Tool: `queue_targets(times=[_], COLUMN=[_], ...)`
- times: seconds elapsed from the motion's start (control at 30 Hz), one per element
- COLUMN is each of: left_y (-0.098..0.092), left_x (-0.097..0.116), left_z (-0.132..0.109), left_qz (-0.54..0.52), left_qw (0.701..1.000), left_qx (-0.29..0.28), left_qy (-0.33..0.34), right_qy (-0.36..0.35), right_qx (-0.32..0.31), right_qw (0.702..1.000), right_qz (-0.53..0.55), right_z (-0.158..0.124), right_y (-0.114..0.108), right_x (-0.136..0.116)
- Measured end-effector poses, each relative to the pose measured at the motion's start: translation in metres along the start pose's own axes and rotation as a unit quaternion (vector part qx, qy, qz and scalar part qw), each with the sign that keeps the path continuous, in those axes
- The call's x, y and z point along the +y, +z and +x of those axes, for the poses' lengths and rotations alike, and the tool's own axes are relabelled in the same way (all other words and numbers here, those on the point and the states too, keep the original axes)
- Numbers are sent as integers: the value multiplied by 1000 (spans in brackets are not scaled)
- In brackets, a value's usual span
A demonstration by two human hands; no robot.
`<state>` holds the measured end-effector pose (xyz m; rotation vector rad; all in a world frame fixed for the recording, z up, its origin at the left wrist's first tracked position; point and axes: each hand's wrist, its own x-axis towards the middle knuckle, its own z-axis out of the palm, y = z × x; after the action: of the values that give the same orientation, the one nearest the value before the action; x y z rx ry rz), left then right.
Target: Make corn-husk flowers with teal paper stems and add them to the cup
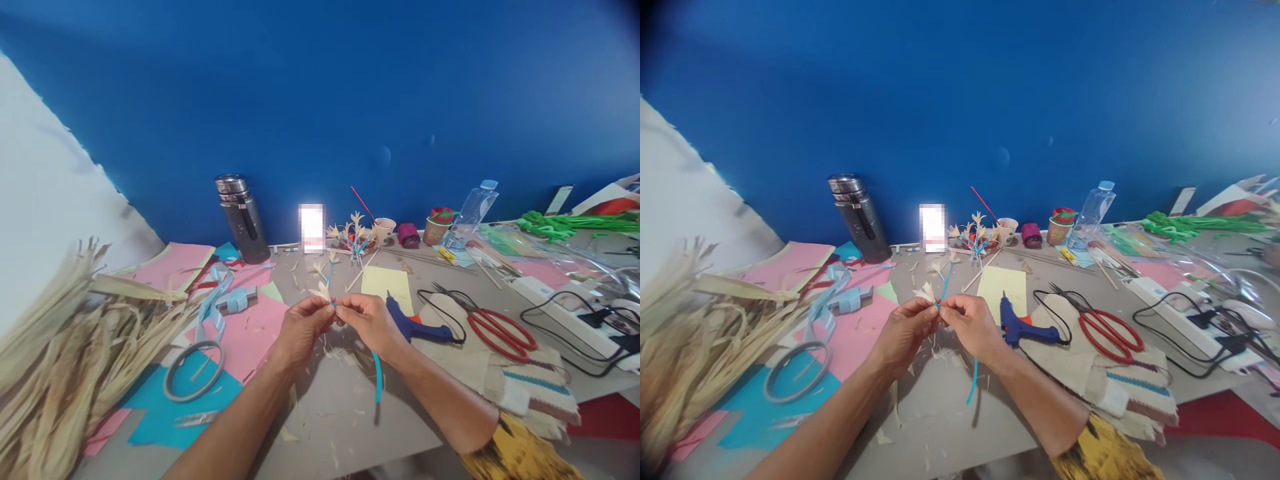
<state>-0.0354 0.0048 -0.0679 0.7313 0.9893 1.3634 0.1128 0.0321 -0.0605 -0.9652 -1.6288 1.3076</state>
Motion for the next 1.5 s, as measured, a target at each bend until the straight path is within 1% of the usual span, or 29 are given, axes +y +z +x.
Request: queue_targets(times=[0.17,0.3,0.37,0.43,0.57,0.63,0.7,0.77,0.8,0.9,0.97,1.07,1.17,1.33,1.5], left_y=[-1,-1,-1,0,1,1,1,0,0,-1,-2,-2,-1,-2,-3], left_x=[-3,-5,-4,-3,-2,-2,-1,0,1,2,3,4,5,6,7], left_z=[1,1,0,-1,-3,-3,-2,-1,-1,-1,-1,-1,-1,0,1], left_qz=[32,89,119,140,143,129,107,66,37,-36,-45,-24,-20,-55,-48], left_qw=[999,992,989,986,982,982,983,989,992,999,999,998,998,997,998], left_qx=[31,61,62,58,72,82,95,94,83,20,-22,-53,-51,-37,-17], left_qy=[22,59,67,71,97,111,114,98,82,16,-20,-25,-17,-37,-47], right_qy=[-60,-77,-81,-70,-1,25,33,24,16,0,9,36,45,52,49], right_qx=[21,28,29,25,17,25,25,20,21,26,14,-8,-24,-40,-39], right_qw=[991,990,991,994,1000,999,999,999,999,1000,1000,996,994,994,995], right_qz=[-114,-119,-108,-84,-12,-6,-12,-20,-24,-16,22,79,92,84,72], right_z=[-8,-10,-9,-8,-5,-4,-3,-3,-2,-2,-2,-1,-2,-3,-3], right_y=[5,8,8,7,7,7,7,7,7,5,4,1,0,-2,-4], right_x=[-4,-9,-9,-6,1,4,6,6,5,2,1,-1,-3,-6,-5])
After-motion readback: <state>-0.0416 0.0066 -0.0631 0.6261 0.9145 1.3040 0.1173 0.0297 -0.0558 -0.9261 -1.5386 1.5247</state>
